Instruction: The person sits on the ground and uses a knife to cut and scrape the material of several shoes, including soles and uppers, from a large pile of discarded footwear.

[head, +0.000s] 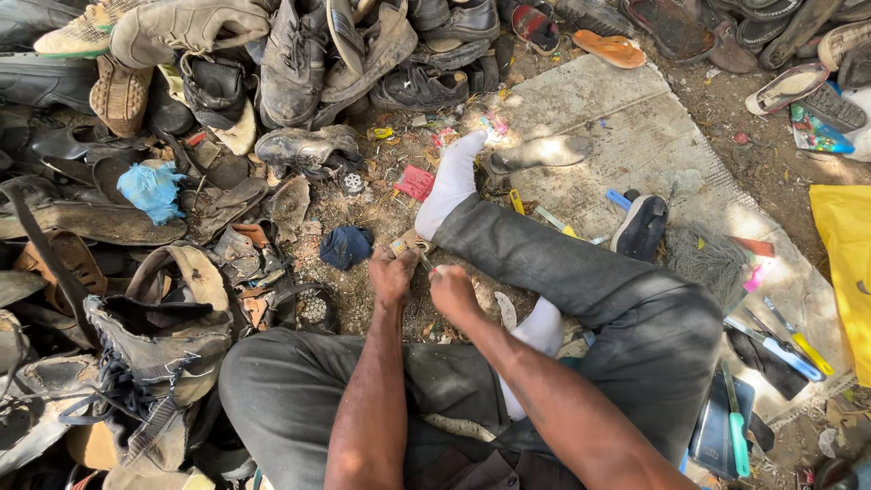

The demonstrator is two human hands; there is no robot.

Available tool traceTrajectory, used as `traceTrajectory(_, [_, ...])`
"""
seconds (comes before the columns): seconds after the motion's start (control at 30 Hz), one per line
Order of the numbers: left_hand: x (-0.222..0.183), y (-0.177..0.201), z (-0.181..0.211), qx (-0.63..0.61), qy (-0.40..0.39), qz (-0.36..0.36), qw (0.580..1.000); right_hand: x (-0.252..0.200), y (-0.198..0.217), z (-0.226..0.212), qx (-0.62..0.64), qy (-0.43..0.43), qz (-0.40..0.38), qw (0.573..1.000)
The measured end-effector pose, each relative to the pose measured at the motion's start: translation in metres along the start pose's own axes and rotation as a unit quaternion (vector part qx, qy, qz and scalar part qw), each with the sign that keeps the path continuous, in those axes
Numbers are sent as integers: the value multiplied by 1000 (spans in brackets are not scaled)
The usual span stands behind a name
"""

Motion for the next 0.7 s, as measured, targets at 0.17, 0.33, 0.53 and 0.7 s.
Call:
traceTrajectory(0.17, [3,-13,-21,-291,39,2,956,-32,16,-14,26,-26,11,999])
traceTrajectory(0.33, [6,-8,-31,-228,44,1,973,-6,-3,-2,97,-154,-54,982])
traceTrajectory(0.53, [13,-12,-36,-278,31,10,960,-35,-1,-7,-13,28,81,996])
traceTrajectory(0.7, [2,-15,-31,-344,72,-41,935,2,-11,-20,-42,-64,-16,997])
Point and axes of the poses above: each hand's wrist, its own x-axis towards the middle knuckle, its own y-axis out of the back of the hand, z = x × y, the point moved 9 cm from there along x, towards the middle knuckle, and after that the axes turned 11 degrees about -x, right-handed, at the moved point
